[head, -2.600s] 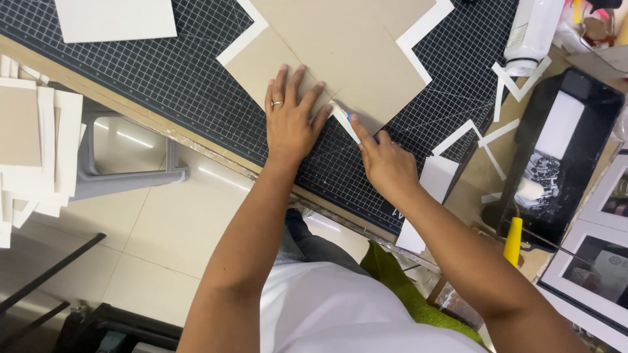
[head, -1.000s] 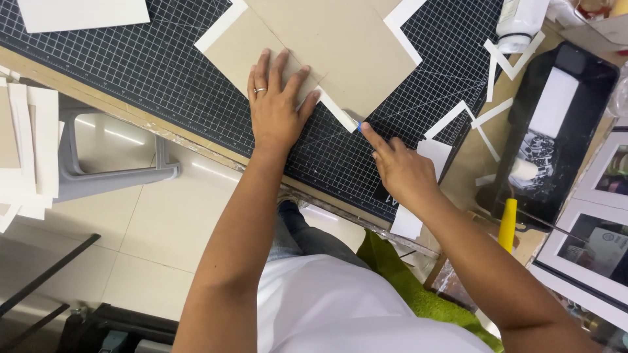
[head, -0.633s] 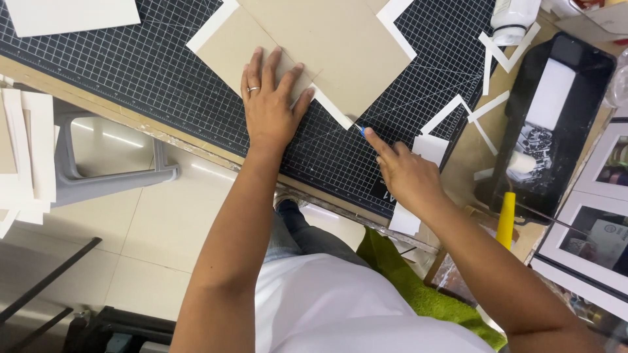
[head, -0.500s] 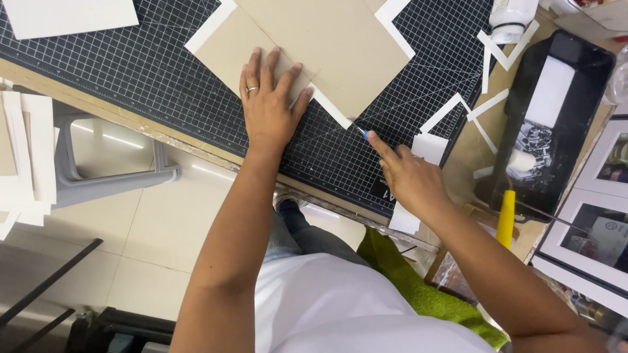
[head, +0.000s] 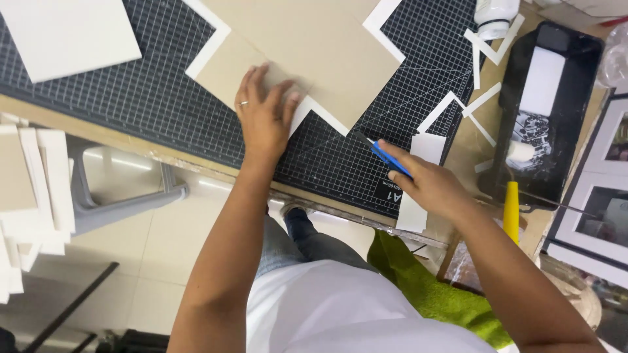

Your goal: Cutting out a box template from a cardboard sheet using a utility knife on a cutting mat.

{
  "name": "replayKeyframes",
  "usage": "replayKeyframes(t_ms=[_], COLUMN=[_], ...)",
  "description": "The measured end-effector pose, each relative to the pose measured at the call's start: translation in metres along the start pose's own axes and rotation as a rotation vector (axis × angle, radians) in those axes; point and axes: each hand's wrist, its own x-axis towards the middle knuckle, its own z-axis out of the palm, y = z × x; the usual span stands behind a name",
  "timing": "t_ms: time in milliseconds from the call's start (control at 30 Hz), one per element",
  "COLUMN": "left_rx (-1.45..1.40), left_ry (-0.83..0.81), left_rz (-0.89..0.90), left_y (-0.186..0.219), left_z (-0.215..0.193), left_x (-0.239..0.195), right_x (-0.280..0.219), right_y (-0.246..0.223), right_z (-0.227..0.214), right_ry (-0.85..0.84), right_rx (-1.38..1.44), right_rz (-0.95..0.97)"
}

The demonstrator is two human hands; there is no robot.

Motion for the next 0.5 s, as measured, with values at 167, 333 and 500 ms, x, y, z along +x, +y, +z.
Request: replayKeyframes(t_ms=[167, 333, 500], left_rx=[0.155, 0.390, 0.272], left_ry=[0.112, 0.029, -0.048], left_rz=[-0.073, -0.070, 0.126], left_y=[-0.050, -0.055, -0.001], left_z=[-0.019, -0.009, -0.031], left_x=[0.034, 0.027, -0.019], right_x=[0.009, 0.057, 0.104], right_y=[-0.023, -0.042, -0.016], right_z=[0.018, 0.047, 0.038], right_ry=[0.244, 0.690, 0.854], right_rx=[0.721, 1.000, 1.219], right_rz=[0.079, -0.144, -0.157])
